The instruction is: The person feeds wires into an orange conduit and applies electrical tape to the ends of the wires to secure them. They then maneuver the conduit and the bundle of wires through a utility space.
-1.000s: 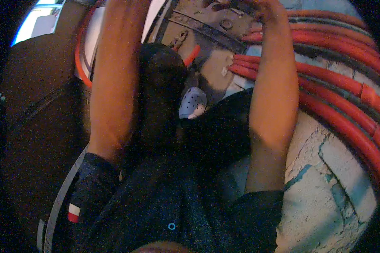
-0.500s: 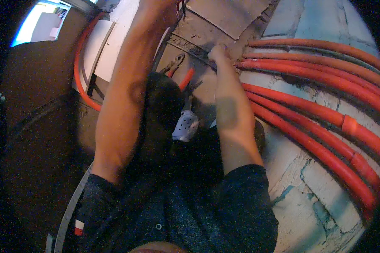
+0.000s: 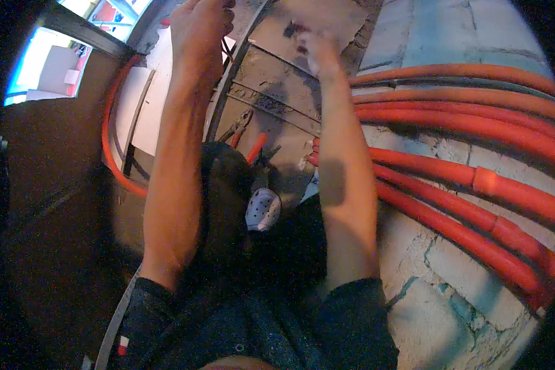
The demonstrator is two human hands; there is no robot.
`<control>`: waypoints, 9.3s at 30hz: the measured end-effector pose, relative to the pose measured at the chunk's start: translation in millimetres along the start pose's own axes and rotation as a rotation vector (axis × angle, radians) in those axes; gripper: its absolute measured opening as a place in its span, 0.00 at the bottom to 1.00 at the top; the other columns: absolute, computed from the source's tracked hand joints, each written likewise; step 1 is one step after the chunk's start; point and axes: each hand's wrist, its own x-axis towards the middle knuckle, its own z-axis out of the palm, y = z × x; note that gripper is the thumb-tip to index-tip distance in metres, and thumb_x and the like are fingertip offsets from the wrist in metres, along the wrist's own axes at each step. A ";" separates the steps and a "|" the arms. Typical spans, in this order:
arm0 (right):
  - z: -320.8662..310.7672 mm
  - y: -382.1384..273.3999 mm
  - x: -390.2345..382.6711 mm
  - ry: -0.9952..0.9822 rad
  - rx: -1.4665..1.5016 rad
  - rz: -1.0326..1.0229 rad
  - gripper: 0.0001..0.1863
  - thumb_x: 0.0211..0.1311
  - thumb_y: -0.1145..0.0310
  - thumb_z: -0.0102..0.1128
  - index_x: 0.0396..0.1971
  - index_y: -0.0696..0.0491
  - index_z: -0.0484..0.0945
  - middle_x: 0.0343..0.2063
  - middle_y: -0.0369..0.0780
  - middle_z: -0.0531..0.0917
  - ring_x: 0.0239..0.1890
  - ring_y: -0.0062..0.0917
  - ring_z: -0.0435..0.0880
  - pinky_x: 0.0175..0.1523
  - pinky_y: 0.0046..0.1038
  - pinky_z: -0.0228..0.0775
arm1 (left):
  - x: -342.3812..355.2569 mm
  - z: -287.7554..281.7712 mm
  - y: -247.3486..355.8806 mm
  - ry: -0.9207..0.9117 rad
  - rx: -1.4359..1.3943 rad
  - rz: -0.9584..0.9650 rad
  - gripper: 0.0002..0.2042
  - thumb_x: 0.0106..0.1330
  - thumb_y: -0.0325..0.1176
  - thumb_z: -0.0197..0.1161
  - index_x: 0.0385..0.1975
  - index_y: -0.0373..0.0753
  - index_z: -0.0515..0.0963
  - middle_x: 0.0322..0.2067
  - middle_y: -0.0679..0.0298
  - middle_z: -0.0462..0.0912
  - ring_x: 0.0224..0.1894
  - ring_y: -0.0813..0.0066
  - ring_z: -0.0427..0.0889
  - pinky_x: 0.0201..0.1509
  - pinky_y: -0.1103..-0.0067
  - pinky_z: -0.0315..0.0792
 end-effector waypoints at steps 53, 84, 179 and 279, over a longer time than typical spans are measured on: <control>-8.3 -107.1 -129.9 -0.091 0.461 -0.081 0.24 0.61 0.57 0.58 0.49 0.60 0.71 0.43 0.42 0.78 0.43 0.29 0.76 0.49 0.29 0.67 | -29.4 25.0 -10.5 -0.601 0.119 0.538 0.11 0.53 0.24 0.64 0.30 0.35 0.66 0.24 0.64 0.76 0.21 0.76 0.71 0.24 0.78 0.65; 3.7 -113.8 -137.9 0.314 0.277 -0.387 0.10 0.52 0.72 0.64 0.35 0.57 0.82 0.32 0.36 0.82 0.42 0.21 0.76 0.50 0.24 0.64 | -43.1 23.1 4.2 -0.767 0.418 0.673 0.11 0.59 0.22 0.59 0.38 0.33 0.65 0.30 0.54 0.73 0.31 0.58 0.75 0.36 0.74 0.69; -1.1 -123.8 -156.0 -0.192 -0.299 -0.236 0.12 0.63 0.62 0.55 0.37 0.56 0.76 0.26 0.31 0.76 0.26 0.11 0.72 0.29 0.17 0.61 | -8.5 1.4 -4.5 -0.864 0.008 -0.064 0.13 0.61 0.42 0.64 0.27 0.37 0.79 0.19 0.72 0.72 0.20 0.83 0.65 0.25 0.82 0.59; 10.7 -125.1 -158.4 0.144 -0.207 -0.397 0.10 0.59 0.65 0.61 0.32 0.57 0.82 0.30 0.34 0.83 0.32 0.13 0.76 0.39 0.15 0.65 | -20.5 8.2 8.9 -0.610 0.214 0.085 0.14 0.57 0.39 0.68 0.27 0.31 0.80 0.23 0.63 0.80 0.25 0.79 0.76 0.30 0.80 0.69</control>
